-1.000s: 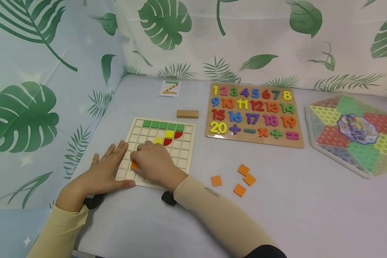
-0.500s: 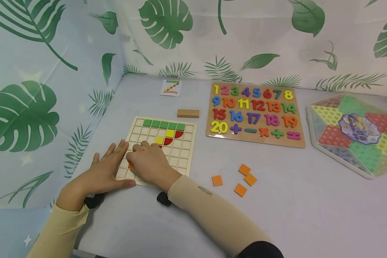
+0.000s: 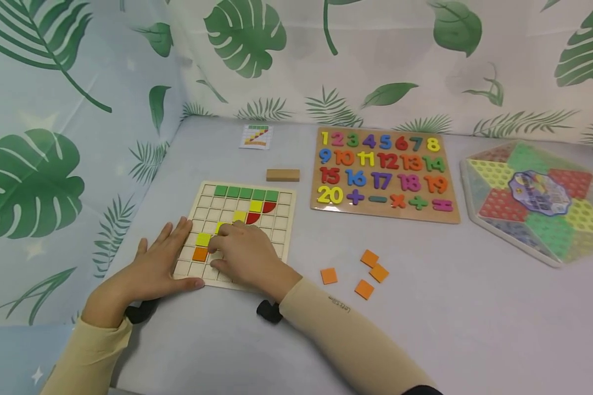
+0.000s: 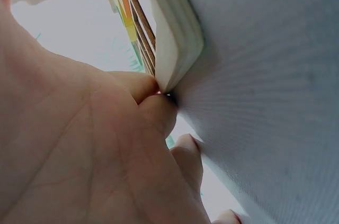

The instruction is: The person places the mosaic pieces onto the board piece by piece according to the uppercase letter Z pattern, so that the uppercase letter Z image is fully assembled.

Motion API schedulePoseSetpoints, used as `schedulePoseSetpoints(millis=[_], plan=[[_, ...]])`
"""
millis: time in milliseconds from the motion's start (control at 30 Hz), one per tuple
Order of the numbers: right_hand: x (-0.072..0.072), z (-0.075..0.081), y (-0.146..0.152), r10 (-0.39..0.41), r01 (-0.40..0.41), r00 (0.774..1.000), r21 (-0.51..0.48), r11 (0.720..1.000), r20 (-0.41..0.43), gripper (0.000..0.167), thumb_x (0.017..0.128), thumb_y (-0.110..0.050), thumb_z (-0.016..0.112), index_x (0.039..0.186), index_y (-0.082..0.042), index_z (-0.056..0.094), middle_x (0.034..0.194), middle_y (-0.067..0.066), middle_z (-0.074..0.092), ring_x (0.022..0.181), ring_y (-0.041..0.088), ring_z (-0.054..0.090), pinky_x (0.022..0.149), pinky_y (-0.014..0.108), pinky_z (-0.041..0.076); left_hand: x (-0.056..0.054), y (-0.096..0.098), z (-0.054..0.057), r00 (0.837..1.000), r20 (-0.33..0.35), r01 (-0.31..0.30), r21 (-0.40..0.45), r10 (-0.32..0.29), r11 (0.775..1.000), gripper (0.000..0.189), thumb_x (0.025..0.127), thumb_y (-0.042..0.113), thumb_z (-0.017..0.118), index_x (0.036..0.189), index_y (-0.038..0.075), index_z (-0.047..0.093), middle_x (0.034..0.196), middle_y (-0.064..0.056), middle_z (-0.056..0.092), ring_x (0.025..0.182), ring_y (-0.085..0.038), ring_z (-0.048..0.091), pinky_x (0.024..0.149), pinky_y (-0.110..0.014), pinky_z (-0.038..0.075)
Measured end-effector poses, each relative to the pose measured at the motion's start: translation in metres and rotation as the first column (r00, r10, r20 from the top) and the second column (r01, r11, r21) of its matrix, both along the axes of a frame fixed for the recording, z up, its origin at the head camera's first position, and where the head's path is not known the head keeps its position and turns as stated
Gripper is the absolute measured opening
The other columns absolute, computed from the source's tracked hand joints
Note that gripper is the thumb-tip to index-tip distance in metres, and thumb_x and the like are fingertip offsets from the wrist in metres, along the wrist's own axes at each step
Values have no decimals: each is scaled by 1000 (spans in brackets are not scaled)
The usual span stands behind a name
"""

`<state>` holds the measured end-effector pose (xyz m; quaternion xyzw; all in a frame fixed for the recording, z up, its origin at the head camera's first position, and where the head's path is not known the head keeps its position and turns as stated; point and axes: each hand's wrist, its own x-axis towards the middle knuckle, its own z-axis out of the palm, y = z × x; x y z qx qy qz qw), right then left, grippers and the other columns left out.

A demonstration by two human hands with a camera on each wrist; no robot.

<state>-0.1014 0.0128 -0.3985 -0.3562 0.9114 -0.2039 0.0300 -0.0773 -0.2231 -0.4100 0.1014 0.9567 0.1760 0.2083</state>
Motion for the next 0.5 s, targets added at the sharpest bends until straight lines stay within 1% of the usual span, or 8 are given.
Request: schedulePoseSetpoints(millis=[67,233,400,500], plan=[[2,1,14,-22,22,1000,-28,999,3,19,92,-34,80,108,-24,81,107,-6,74,97,16,66,86,34,57,1,0,1,1000,-3,-3,0,3,1000,131,79,73,75,169,12,1,177,-11,2,163,-46,0,116,-84,-1],[8,-2,57,-95,95,995,-67,993,-9,20,89,-32,83,105,-20,82,106,-5,77,97,18,68,84,35,57,3,2,3,1000,-8,-11,9,11,1000,131,78,69,77,169,11,4,177,-13,4,162,-47,3,116,-84,0],[17,-4,98,-194,193,981,-39,980,-30,22,86,-34,86,104,-21,82,107,-5,78,95,18,67,82,36,57,4,4,4,1000,-14,-12,4,12,1000,129,79,68,78,169,11,4,177,-13,4,162,-47,2,117,-83,0],[23,-5,118,-226,225,972,-19,974,-59,23,84,-33,88,103,-21,82,106,-5,78,93,18,66,80,37,57,3,4,4,1000,-18,-11,0,11,1000,129,79,68,78,169,10,4,177,-13,4,162,-47,3,117,-83,0]])
